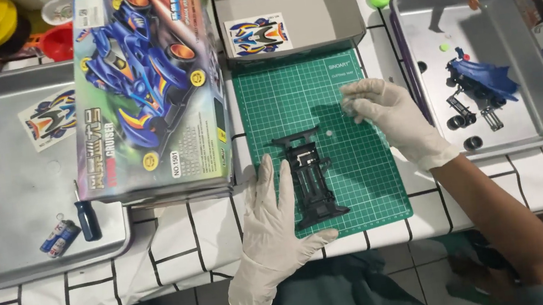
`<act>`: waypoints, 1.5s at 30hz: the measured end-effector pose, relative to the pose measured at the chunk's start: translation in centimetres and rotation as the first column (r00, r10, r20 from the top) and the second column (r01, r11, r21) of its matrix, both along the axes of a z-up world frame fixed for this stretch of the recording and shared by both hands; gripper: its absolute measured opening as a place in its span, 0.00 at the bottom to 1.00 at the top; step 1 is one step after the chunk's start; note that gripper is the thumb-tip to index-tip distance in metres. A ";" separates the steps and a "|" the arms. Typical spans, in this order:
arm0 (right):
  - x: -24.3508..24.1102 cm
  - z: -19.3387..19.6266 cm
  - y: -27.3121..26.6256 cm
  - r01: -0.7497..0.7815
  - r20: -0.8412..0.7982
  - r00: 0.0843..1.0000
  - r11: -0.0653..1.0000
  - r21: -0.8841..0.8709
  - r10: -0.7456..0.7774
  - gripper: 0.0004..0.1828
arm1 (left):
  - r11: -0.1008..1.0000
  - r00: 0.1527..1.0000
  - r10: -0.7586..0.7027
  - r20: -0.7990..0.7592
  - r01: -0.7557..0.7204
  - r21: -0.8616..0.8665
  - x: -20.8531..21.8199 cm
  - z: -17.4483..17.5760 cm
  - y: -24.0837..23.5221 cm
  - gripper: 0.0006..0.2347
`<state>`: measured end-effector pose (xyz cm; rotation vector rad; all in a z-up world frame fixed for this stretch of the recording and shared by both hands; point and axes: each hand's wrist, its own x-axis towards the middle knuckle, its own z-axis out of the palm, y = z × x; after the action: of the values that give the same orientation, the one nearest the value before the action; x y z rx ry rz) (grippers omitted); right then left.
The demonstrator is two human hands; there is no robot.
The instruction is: Assembling a mini 4WD toy car chassis, including applying grease to components and fitting plastic parts.
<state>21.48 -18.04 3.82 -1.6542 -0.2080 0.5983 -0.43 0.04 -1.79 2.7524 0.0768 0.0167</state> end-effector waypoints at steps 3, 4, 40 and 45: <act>-0.5 -0.7 0.9 0.039 0.013 0.999 0.998 -0.053 -0.038 0.08 | 0.991 1.000 0.006 0.014 -0.004 -0.136 -0.1 0.7 0.1 0.57; -0.7 -0.8 1.2 0.039 0.014 0.999 0.998 -0.050 -0.039 0.08 | 0.991 1.000 0.005 0.014 -0.004 -0.133 -0.1 0.6 0.0 0.57; -0.9 -7.1 -1.2 -0.006 0.761 0.274 0.792 -0.610 0.588 0.06 | 0.927 0.747 0.197 0.635 0.068 -0.368 -1.1 2.5 0.0 0.18; -5.3 -2.3 -0.8 -0.206 0.915 0.107 0.909 -0.363 0.389 0.16 | 0.743 0.758 0.353 0.548 0.128 -0.656 -1.3 4.5 -1.2 0.09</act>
<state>16.14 -18.80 1.48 -1.9301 -1.5802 -0.3527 -1.69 -1.13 2.67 1.8698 0.0567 0.8219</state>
